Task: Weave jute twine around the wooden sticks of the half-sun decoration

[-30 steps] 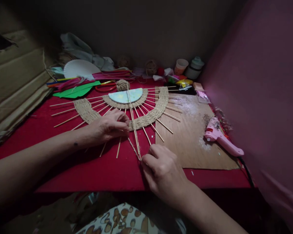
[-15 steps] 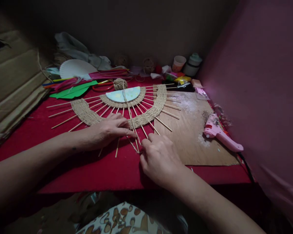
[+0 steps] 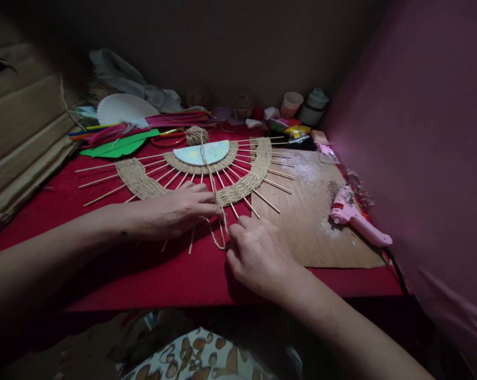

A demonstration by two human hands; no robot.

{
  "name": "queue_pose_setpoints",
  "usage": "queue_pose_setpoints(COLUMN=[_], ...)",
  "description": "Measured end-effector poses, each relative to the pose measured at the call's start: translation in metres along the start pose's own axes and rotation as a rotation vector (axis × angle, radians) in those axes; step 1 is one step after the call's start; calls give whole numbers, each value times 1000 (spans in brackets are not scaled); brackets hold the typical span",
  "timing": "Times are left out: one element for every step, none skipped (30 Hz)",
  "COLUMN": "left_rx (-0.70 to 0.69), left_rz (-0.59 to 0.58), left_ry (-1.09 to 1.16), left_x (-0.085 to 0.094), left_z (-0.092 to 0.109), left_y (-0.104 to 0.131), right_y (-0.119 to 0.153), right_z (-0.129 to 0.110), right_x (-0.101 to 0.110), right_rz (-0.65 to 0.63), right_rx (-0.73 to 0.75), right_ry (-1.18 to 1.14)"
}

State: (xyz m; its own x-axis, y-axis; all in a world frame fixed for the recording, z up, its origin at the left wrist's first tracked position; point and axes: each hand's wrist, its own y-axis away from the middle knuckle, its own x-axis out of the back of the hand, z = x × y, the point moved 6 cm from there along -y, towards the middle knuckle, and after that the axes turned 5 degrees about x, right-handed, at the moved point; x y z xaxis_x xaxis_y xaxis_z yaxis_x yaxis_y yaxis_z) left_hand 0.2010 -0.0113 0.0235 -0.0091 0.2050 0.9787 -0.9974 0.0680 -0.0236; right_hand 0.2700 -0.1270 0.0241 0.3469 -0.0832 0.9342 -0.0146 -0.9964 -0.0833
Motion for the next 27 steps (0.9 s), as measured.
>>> queue_pose_setpoints(left_rx=[-7,-19,-41,-78,-122,-168,-210,-242,-261,-267,-266,-263,-259,-252,-243,-230,-218,-209,-202,-199,-200,-200,-198,-188,-171,-143,-106], left_rz=[6,26,54,88,124,158,189,218,245,263,270,271,270,272,275,282,288,294,298,300,301,300,295,292,293,304,321], left_ry=[-5,-26,-64,-116,-175,-233,-285,-331,-371,-406,-437,-460,-473,-474,-465,-448,-427,-404,-384,-368,-356,-346,-335,-319,-291,-250,-199], left_x=[2,3,4,4,4,2,1,-1,-3,-4,-5,-7,-8,-9,-9,-9,-10,-10,-11,-11,-11,-11,-10,-8,-5,0,5], left_z=[3,6,10,15,21,26,32,36,39,40,41,41,40,39,37,35,33,31,30,29,28,28,27,26,24,21,17], left_y=[-1,-2,-3,-4,-3,-3,-2,-1,0,1,1,1,0,0,0,-1,-1,-1,0,0,0,1,2,3,4,5,7], right_y=[0,1,1,1,1,1,1,1,2,3,4,5,6,7,8,8,8,7,6,5,3,0,-3,-8,-12,-17,-22], right_z=[0,1,1,1,1,1,1,0,0,-1,-2,-2,-2,-2,-1,0,1,2,3,6,8,11,14,18,23,28,33], right_x=[0,1,1,1,1,1,1,1,1,1,2,2,3,3,3,3,3,3,3,5,7,9,12,16,20,24,28], right_rz=[16,31,42,48,52,52,52,51,52,53,54,52,50,46,39,28,16,7,3,4,9,16,23,28,34,44,63], right_rx=[-3,-6,-7,-8,-8,-7,-3,3,11,21,31,36,35,32,28,19,9,-3,-18,-35,-53,-69,-85,-103,-122,-143,-162], right_ry=[-13,-22,-27,-26,-20,-12,-1,10,21,30,36,39,40,40,42,47,55,69,89,109,124,134,136,132,129,130,135])
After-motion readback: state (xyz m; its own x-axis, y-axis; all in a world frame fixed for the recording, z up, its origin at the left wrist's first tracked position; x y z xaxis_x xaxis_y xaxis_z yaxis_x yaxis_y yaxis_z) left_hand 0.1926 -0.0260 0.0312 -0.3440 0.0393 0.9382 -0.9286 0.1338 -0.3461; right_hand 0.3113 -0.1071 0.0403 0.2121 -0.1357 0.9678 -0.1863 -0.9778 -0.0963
